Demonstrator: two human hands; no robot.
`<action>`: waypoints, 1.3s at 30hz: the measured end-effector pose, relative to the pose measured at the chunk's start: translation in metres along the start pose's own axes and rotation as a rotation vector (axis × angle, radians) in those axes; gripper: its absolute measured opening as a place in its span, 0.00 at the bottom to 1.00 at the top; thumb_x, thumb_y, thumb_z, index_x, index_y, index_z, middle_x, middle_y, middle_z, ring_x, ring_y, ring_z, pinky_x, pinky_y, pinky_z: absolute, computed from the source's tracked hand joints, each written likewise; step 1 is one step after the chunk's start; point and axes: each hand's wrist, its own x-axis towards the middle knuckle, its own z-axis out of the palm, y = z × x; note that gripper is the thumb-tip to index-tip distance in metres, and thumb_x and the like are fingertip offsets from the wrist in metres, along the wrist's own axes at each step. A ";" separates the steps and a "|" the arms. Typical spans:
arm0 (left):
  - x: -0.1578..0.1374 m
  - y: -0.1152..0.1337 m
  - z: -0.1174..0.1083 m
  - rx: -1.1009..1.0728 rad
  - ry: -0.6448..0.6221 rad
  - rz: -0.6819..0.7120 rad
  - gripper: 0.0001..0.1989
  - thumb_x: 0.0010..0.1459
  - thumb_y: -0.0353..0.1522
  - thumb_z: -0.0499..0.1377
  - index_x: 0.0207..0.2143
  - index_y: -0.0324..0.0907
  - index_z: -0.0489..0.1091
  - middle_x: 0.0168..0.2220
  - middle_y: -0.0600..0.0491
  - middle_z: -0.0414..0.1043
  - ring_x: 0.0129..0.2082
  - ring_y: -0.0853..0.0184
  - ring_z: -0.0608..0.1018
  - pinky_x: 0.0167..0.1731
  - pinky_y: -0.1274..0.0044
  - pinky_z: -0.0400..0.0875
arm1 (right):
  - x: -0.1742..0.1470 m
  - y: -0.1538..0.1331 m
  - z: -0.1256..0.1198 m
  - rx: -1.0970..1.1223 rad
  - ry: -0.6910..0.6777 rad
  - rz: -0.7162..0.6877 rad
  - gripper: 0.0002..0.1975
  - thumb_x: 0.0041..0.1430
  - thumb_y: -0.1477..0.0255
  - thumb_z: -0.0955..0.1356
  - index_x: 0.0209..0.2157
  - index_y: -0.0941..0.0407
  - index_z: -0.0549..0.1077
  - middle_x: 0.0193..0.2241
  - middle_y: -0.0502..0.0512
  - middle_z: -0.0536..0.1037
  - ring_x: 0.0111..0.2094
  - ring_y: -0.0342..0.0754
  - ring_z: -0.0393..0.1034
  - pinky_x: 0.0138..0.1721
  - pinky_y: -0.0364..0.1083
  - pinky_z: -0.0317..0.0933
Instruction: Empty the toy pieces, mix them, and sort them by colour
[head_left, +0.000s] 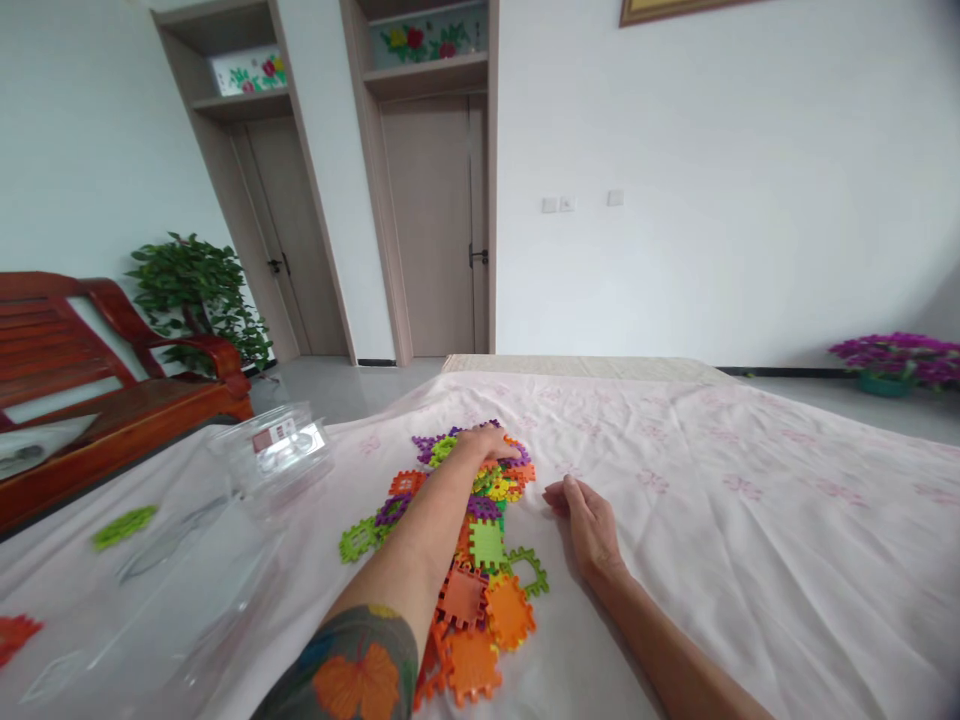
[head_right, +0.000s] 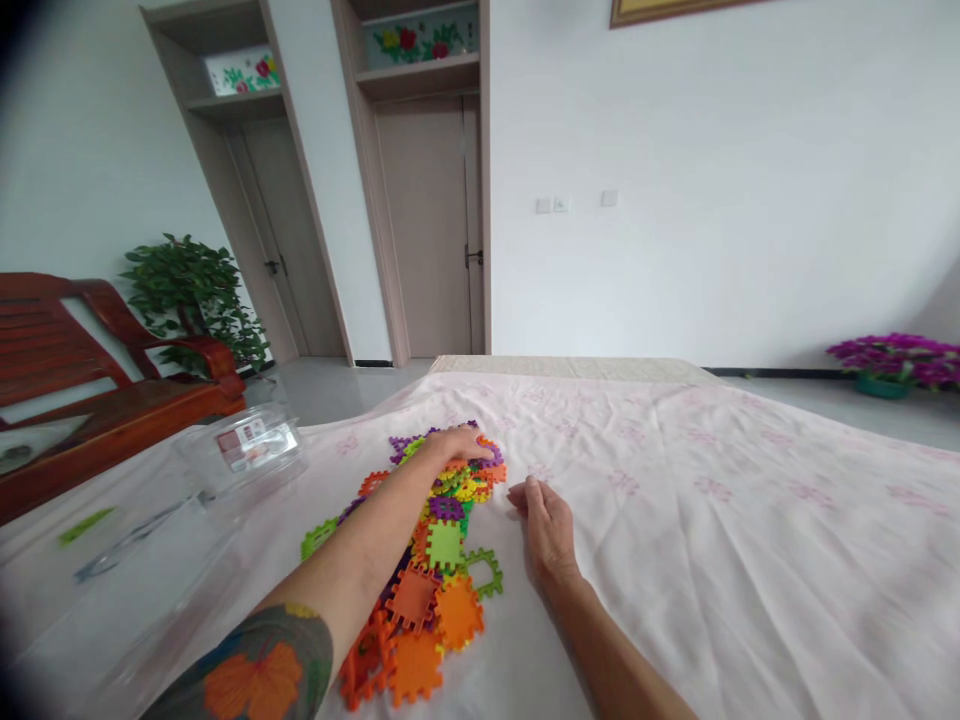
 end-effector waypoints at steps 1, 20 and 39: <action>-0.007 -0.005 -0.001 0.004 -0.009 -0.025 0.38 0.44 0.54 0.60 0.56 0.47 0.70 0.60 0.40 0.66 0.55 0.46 0.72 0.53 0.60 0.66 | 0.000 0.001 0.000 -0.010 0.004 -0.001 0.32 0.58 0.42 0.59 0.28 0.55 0.77 0.32 0.62 0.81 0.34 0.56 0.73 0.38 0.51 0.66; -0.225 -0.040 0.003 0.030 0.286 -0.154 0.20 0.64 0.41 0.45 0.45 0.52 0.75 0.56 0.52 0.71 0.61 0.55 0.65 0.61 0.60 0.52 | 0.006 -0.003 0.008 -0.691 -0.176 -0.249 0.24 0.66 0.62 0.55 0.53 0.58 0.71 0.54 0.64 0.72 0.57 0.56 0.62 0.58 0.53 0.54; -0.284 -0.063 0.069 -0.184 0.449 -0.245 0.50 0.42 0.54 0.64 0.67 0.52 0.54 0.68 0.44 0.52 0.65 0.44 0.56 0.59 0.57 0.56 | -0.003 -0.054 0.128 -0.618 -0.614 -0.067 0.24 0.63 0.52 0.60 0.52 0.51 0.73 0.54 0.58 0.74 0.57 0.59 0.64 0.58 0.55 0.53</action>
